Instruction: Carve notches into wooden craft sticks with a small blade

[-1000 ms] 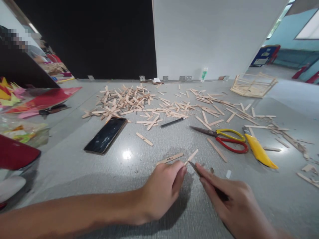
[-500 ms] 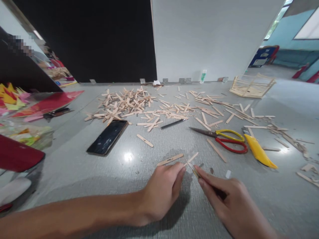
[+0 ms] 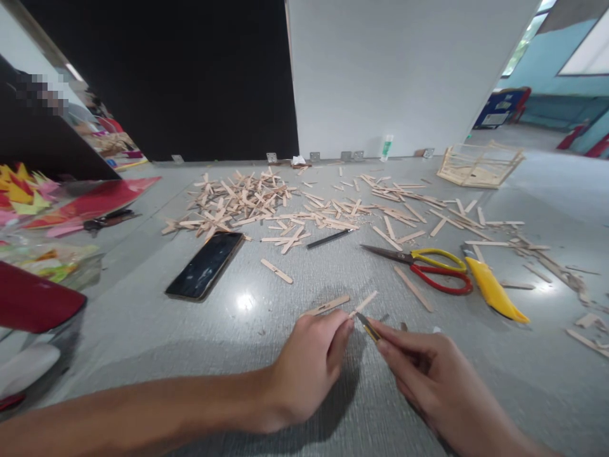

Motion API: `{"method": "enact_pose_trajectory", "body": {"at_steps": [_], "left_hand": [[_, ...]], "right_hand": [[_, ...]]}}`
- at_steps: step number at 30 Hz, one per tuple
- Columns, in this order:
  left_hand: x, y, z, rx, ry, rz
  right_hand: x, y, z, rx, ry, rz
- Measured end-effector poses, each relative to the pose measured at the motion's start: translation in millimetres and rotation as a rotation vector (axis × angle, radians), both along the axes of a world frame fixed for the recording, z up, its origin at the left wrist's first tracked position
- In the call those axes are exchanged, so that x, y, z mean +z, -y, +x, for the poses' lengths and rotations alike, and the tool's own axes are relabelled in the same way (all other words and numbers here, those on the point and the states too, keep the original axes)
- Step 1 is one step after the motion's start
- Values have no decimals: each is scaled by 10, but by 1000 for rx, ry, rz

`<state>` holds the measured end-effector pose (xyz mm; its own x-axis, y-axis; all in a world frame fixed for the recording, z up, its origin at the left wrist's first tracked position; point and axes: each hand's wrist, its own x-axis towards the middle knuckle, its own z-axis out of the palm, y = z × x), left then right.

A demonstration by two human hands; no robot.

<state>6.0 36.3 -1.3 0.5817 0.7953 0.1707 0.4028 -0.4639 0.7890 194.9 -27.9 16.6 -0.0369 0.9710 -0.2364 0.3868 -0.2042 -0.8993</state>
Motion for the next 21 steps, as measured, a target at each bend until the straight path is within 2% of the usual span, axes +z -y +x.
{"method": "enact_pose_trajectory", "body": {"at_steps": [8,13,15,17,21], "left_hand": [[-8,15,-27,-5,40,-57],[54,24,-37,-39,100,-156],[87,13,-29,-53,117,-201],[112,-6,-21,-60,125,-236],[138,-43,-12,-107,120,-291]], "right_hand": [[-48,42,-8,36,-77,-36],[-145,75,-6,53,77,205],[-141,75,-21,54,124,255],[-93,70,-41,36,74,184],[64,54,-33,-24,-125,-95]]}}
